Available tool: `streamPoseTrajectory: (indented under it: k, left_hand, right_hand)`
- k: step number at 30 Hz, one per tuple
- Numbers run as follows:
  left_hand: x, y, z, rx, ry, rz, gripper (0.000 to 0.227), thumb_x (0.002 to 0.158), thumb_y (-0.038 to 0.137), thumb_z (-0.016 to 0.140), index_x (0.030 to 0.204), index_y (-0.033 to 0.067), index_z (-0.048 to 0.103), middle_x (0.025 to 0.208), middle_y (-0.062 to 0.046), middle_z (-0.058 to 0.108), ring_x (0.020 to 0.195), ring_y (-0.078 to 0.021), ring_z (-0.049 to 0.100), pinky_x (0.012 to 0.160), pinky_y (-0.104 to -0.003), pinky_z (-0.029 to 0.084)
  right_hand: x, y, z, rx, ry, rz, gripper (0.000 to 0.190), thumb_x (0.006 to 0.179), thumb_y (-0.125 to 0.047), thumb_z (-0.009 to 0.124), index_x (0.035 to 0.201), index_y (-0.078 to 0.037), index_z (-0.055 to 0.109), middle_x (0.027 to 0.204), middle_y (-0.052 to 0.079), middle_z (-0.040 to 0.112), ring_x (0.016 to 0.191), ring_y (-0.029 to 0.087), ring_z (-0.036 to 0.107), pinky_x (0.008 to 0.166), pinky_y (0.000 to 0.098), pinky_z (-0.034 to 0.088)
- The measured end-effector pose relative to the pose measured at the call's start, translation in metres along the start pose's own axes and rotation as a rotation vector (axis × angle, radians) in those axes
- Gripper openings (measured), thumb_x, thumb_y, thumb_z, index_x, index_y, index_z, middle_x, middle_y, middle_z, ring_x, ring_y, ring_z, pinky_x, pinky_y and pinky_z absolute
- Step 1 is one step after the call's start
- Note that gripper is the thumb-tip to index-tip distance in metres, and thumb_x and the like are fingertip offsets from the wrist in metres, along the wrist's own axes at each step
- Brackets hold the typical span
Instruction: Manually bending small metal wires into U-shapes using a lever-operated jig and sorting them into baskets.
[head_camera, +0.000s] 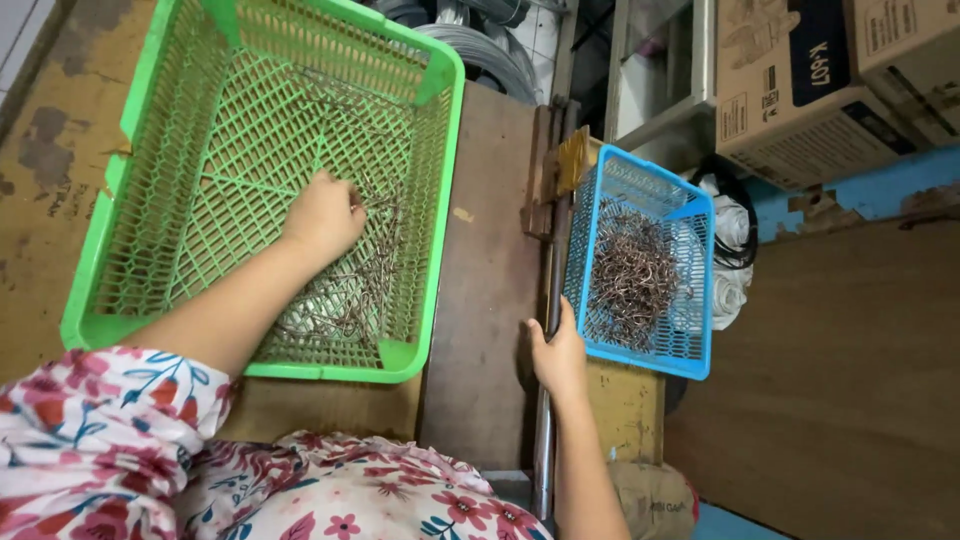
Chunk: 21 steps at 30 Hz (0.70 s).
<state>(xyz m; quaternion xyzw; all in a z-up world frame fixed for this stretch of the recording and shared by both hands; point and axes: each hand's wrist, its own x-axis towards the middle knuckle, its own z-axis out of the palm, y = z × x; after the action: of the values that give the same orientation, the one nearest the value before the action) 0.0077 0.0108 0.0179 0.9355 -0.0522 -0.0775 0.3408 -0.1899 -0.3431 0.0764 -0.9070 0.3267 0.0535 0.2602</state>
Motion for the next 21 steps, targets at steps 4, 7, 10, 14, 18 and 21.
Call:
streamPoseTrajectory:
  k: [4,7,10,14,18,21]
  left_hand:
    - [-0.010,0.016,-0.041,-0.203,0.083,0.179,0.021,0.094,0.017,0.076,0.104,-0.0014,0.077,0.114,-0.031,0.069,0.111,-0.0544,0.070,0.095,-0.061,0.057]
    - [-0.008,0.028,-0.058,-0.918,-0.039,0.038,0.024,0.099,0.021,0.082,0.111,0.0047,0.068,0.131,-0.020,0.075,0.123,-0.0300,0.072,0.107,-0.043,0.054]
    - [0.001,0.036,-0.061,-1.430,-0.282,-0.239,0.036,0.111,0.038,0.063,0.138,0.0197,0.048,0.142,-0.005,0.071,0.127,-0.0243,0.073,0.092,-0.045,0.063]
    - [0.014,0.057,-0.039,-1.374,-0.449,-0.300,0.062,0.101,0.007,0.066,0.154,0.0157,0.034,0.149,-0.010,0.063,0.130,-0.0241,0.067,0.109,-0.046,0.054]
    - [0.017,0.098,-0.004,-1.208,-0.557,-0.113,0.082,0.096,-0.013,0.061,0.170,0.0115,0.032,0.139,-0.018,0.062,0.130,-0.0252,0.068,0.109,-0.036,0.057]
    - [0.045,0.117,0.039,-1.136,-0.651,-0.082,0.058,0.102,-0.002,0.066,0.156,-0.0085,0.044,0.143,-0.027,0.064,0.130,-0.0321,0.069,0.108,-0.043,0.057]
  right_hand:
    - [-0.011,-0.010,-0.006,0.003,-0.009,0.004,0.069,0.100,-0.037,0.074,0.162,-0.026,0.049,0.129,0.031,0.074,0.123,0.048,0.071,0.099,0.0577,0.061]
    - [-0.010,-0.012,-0.009,0.016,-0.026,0.020,0.068,0.101,-0.035,0.072,0.164,-0.024,0.046,0.133,0.031,0.073,0.125,0.047,0.071,0.102,0.0567,0.061]
    - [-0.004,-0.006,-0.005,0.017,-0.034,-0.003,0.069,0.101,-0.035,0.072,0.164,-0.022,0.046,0.134,0.033,0.072,0.125,0.049,0.070,0.102,0.0582,0.061]
    - [0.005,-0.004,-0.005,0.046,-0.049,-0.008,0.071,0.102,-0.034,0.072,0.165,-0.020,0.044,0.136,0.035,0.070,0.127,0.051,0.069,0.103,0.0602,0.060]
    - [0.000,0.003,-0.012,0.040,-0.110,-0.046,0.072,0.103,-0.034,0.070,0.167,-0.021,0.041,0.132,0.033,0.073,0.125,0.049,0.070,0.104,0.0594,0.060]
    - [-0.005,-0.017,-0.046,0.003,-0.131,-0.059,0.075,0.101,-0.036,0.072,0.167,-0.020,0.041,0.130,0.032,0.073,0.124,0.050,0.070,0.103,0.0599,0.060]
